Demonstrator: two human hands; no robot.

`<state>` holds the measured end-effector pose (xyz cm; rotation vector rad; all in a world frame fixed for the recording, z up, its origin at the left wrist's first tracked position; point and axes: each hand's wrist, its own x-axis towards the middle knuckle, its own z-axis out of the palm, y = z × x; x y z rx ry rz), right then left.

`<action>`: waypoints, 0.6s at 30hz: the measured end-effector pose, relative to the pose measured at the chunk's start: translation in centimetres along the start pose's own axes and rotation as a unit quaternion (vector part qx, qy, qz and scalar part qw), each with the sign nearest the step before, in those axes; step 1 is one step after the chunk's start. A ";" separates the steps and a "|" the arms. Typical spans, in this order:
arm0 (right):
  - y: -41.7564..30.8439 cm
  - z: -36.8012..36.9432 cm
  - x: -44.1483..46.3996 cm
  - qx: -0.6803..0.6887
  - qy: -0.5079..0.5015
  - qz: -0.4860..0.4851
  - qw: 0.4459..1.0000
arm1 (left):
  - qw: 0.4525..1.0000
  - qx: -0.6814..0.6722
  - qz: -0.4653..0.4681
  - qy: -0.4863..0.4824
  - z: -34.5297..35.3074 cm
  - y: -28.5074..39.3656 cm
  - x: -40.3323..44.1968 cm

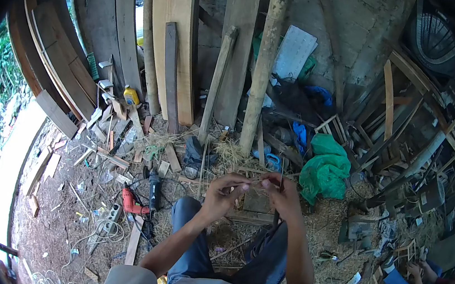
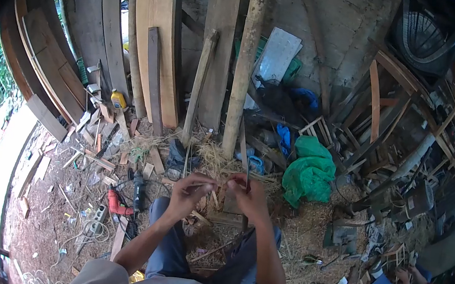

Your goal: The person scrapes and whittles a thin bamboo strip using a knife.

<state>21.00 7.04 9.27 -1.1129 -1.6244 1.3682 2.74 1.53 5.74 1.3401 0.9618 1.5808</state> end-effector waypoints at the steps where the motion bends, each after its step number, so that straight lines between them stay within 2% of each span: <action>1: -0.4 -0.6 0.1 -0.006 -0.027 0.020 0.999 | 0.996 -0.065 -0.032 -0.045 -0.5 0.6 -0.3; 2: -0.6 -1.1 0.4 -0.004 -0.026 0.020 0.999 | 0.996 -0.064 -0.033 -0.046 -1.3 1.1 -0.6; 3: -0.7 -1.7 0.6 -0.039 -0.050 -0.016 0.998 | 0.969 -0.184 -0.127 -0.108 -2.3 1.6 -0.8; 4: -0.8 -2.2 0.9 -0.074 -0.075 -0.052 0.993 | 0.914 -0.300 -0.216 -0.166 -3.3 2.1 -1.1; 5: -0.8 -2.7 1.3 -0.074 -0.076 -0.052 0.993 | 0.891 -0.307 -0.291 -0.166 -4.2 3.0 -1.4; 6: -0.5 -3.1 1.7 -0.078 -0.086 -0.072 0.991 | 0.891 -0.307 -0.292 -0.164 -5.1 3.2 -1.6; 8: -0.7 -3.7 2.3 -0.080 -0.094 -0.092 0.988 | 0.842 -0.323 -0.374 -0.217 -6.8 3.4 -1.9; 9: -1.1 -4.0 2.6 -0.100 -0.099 -0.106 0.984 | 0.874 -0.232 -0.343 -0.253 -7.3 3.6 -2.2; 10: -1.3 -4.1 2.7 -0.121 -0.104 -0.120 0.980 | 0.874 -0.232 -0.344 -0.254 -7.3 3.7 -2.5; 11: -1.2 -4.1 2.9 -0.121 -0.103 -0.120 0.980 | 0.889 -0.168 -0.360 -0.230 -7.2 4.1 -2.8; 12: -1.2 -3.9 3.1 -0.144 -0.068 -0.161 0.974 | 0.898 -0.102 -0.375 -0.205 -7.1 4.6 -2.9; 13: -1.3 -3.5 3.1 -0.166 -0.033 -0.202 0.965 | 0.898 -0.103 -0.375 -0.205 -6.6 4.8 -3.2; 14: -1.4 -2.7 3.0 -0.167 -0.035 -0.203 0.964 | 0.933 -0.036 -0.324 -0.152 -5.6 4.9 -3.4; 15: -2.0 -1.3 2.4 -0.144 0.071 -0.245 0.956 | 0.958 0.030 -0.269 -0.095 -4.8 4.8 -3.5; 16: -2.1 -0.4 1.8 -0.118 0.176 -0.284 0.935 | 0.959 0.029 -0.268 -0.092 -4.3 4.5 -3.7; 17: -1.4 -0.3 1.2 -0.119 0.172 -0.285 0.935 | 0.962 0.063 -0.254 -0.073 -3.8 4.1 -3.8; 18: -0.4 -0.2 0.3 -0.107 0.127 -0.226 0.960 | 0.964 0.096 -0.242 -0.055 -3.5 3.7 -4.0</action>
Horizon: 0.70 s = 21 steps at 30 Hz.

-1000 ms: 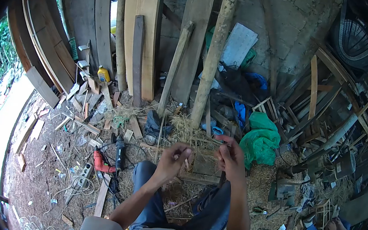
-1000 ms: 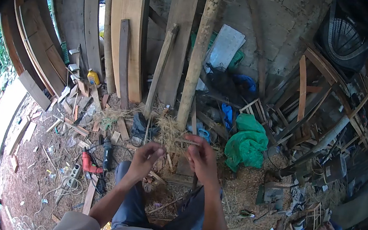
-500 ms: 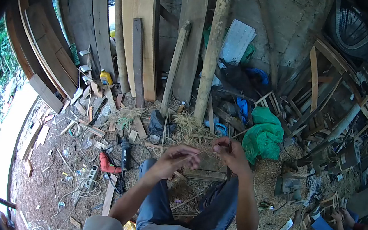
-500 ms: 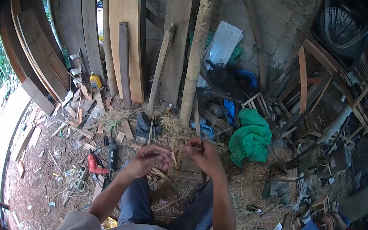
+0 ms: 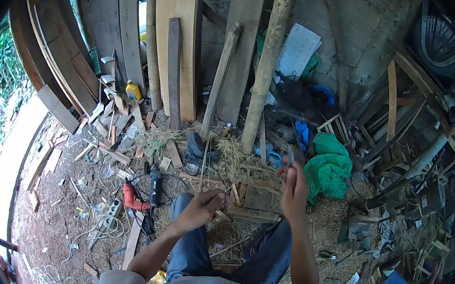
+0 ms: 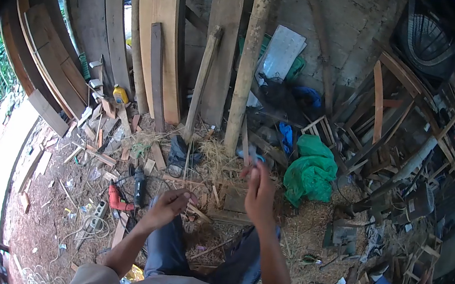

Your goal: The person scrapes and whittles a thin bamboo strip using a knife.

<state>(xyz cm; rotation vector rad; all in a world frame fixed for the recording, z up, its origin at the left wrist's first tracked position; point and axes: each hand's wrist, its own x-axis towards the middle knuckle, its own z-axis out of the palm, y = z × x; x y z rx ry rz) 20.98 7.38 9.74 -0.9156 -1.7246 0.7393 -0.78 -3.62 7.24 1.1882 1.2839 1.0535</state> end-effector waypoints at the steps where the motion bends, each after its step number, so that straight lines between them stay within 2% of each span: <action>1: 0.4 -0.1 -1.2 0.016 -0.049 0.063 0.997 | 1.000 -0.003 -0.004 -0.001 0.3 -0.5 0.1; 2: 0.4 0.2 -2.1 0.013 -0.049 0.066 0.996 | 1.000 -0.019 0.013 0.007 0.6 -0.9 0.3; 4: 0.0 1.3 -3.6 0.100 -0.157 0.111 0.976 | 0.999 -0.035 0.028 0.009 1.5 -1.1 0.5; 5: 0.1 1.4 -4.0 0.099 -0.153 0.113 0.977 | 0.999 -0.023 0.027 0.022 1.9 -0.7 0.5; 7: 0.5 1.5 -4.5 0.175 -0.188 0.227 0.939 | 0.999 -0.011 0.027 0.031 2.5 -0.5 0.7; 9: 0.7 1.3 -4.1 0.189 -0.201 0.228 0.934 | 0.998 0.005 0.027 0.060 2.9 -0.8 0.8; 12: -0.4 1.1 -3.7 0.184 -0.221 0.240 0.927 | 0.996 0.015 0.073 0.041 2.8 -1.8 1.2; 17: 0.7 2.2 -4.2 0.162 -0.250 0.237 0.925 | 0.996 0.018 0.078 0.049 3.3 -2.2 1.4; 19: 1.4 2.5 -4.4 0.053 -0.251 0.201 0.945 | 0.995 0.019 0.083 0.044 3.5 -2.0 1.3; 21: 1.3 2.6 -4.4 0.101 -0.260 0.217 0.935 | 0.997 -0.006 0.069 0.032 3.5 -2.1 1.3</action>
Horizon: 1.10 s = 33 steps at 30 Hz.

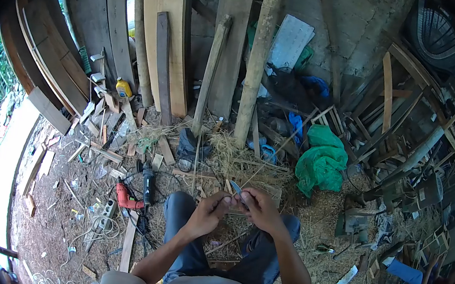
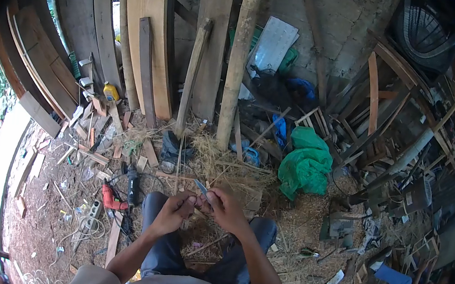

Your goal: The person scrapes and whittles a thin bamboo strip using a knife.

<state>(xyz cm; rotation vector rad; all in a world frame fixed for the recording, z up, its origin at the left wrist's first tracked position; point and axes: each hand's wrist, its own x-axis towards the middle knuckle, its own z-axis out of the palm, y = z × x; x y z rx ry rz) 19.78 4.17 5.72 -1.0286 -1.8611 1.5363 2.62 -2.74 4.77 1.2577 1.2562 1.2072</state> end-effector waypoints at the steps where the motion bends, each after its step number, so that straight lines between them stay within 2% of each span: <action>1: -0.1 -0.1 0.0 0.047 -0.019 0.004 0.999 | 1.000 0.000 0.000 -0.001 -0.1 -0.1 0.1; 2: -0.4 -0.3 -0.2 0.046 -0.019 0.004 0.999 | 1.000 -0.011 -0.009 -0.003 -0.3 -0.2 0.2; 4: -1.1 -0.9 -0.7 0.133 -0.070 0.047 0.988 | 1.000 -0.022 -0.020 -0.005 -0.6 -0.2 0.2; 7: -1.5 -1.2 -0.4 0.123 -0.035 0.028 0.991 | 0.999 -0.008 -0.028 -0.015 -0.5 0.0 0.1; 9: -1.1 -1.0 -0.3 0.150 -0.045 0.053 0.986 | 0.999 0.031 -0.012 -0.014 -0.2 -0.3 0.1; 13: -1.3 -1.0 -0.4 0.235 -0.049 0.090 0.967 | 0.999 0.003 0.026 -0.019 0.1 0.0 -0.2; 19: -2.1 -1.6 0.0 0.182 0.004 0.088 0.979 | 0.999 -0.014 0.041 -0.032 -0.3 0.5 -0.5; 26: -2.4 -2.7 0.3 0.180 0.021 0.083 0.980 | 0.999 -0.006 0.002 -0.032 0.1 2.0 -0.6; 28: -2.3 -2.6 0.5 0.118 0.064 0.048 0.990 | 1.000 -0.014 -0.004 -0.027 0.2 1.9 -0.6; 32: -0.9 -5.6 1.3 0.166 0.104 0.042 0.980 | 1.000 0.001 -0.006 -0.030 0.2 2.3 -1.3; 33: -0.7 -6.4 1.5 0.153 0.146 0.032 0.977 | 0.999 -0.003 -0.014 -0.038 0.2 2.4 -1.5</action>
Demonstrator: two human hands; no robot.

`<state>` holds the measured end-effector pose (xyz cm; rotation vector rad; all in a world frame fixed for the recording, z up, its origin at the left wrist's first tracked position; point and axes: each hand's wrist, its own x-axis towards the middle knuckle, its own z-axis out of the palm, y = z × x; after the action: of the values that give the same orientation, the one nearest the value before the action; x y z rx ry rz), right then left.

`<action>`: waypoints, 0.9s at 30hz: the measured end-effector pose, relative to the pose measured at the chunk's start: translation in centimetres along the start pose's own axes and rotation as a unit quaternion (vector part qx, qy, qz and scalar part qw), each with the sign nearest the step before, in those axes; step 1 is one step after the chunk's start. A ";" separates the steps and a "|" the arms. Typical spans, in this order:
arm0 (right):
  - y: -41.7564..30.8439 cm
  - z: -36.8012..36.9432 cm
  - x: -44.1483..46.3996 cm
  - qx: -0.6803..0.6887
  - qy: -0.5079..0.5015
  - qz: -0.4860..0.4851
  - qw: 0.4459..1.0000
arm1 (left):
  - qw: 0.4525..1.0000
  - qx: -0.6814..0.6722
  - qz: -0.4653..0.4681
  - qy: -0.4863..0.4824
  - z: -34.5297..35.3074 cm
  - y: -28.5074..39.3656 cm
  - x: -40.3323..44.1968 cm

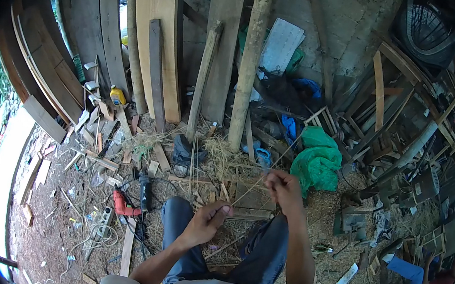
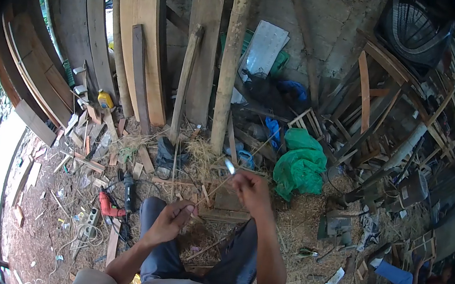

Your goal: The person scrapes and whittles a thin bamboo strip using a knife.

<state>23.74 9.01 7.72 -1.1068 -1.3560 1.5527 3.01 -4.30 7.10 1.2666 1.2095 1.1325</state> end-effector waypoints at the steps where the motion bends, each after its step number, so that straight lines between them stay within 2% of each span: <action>1: -0.1 -0.7 0.2 -0.009 0.042 -0.018 0.999 | 1.000 0.001 0.000 -0.003 0.0 -0.2 -0.2; 5: -0.8 -2.1 0.3 0.023 0.005 -0.012 1.000 | 0.999 0.001 -0.003 -0.035 -0.4 -0.6 -0.3; 7: -0.6 -0.4 -0.2 -0.029 -0.008 0.000 1.000 | 0.998 -0.011 -0.018 -0.055 -0.3 -0.7 0.1; 11: -1.2 0.1 -0.4 -0.026 -0.035 -0.009 0.999 | 0.999 -0.023 0.014 -0.034 -1.1 -2.3 1.2; 13: -1.4 -2.2 1.0 0.064 0.006 -0.022 0.998 | 0.999 -0.036 0.021 -0.032 -2.0 -1.9 1.0; 15: -1.7 -2.5 1.5 0.056 -0.005 -0.031 0.998 | 0.997 0.003 -0.038 -0.073 -2.5 -0.5 0.7; 21: -2.0 -2.5 3.0 0.029 0.001 -0.031 0.999 | 0.999 0.017 0.010 -0.043 -1.9 -0.3 0.9; 27: -1.3 -1.2 3.6 0.000 0.029 -0.026 0.999 | 0.999 0.005 -0.003 -0.039 -2.6 -0.3 0.5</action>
<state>23.77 12.95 8.48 -1.0989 -1.3356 1.4723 0.43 -3.63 6.92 1.3024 1.1599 1.0647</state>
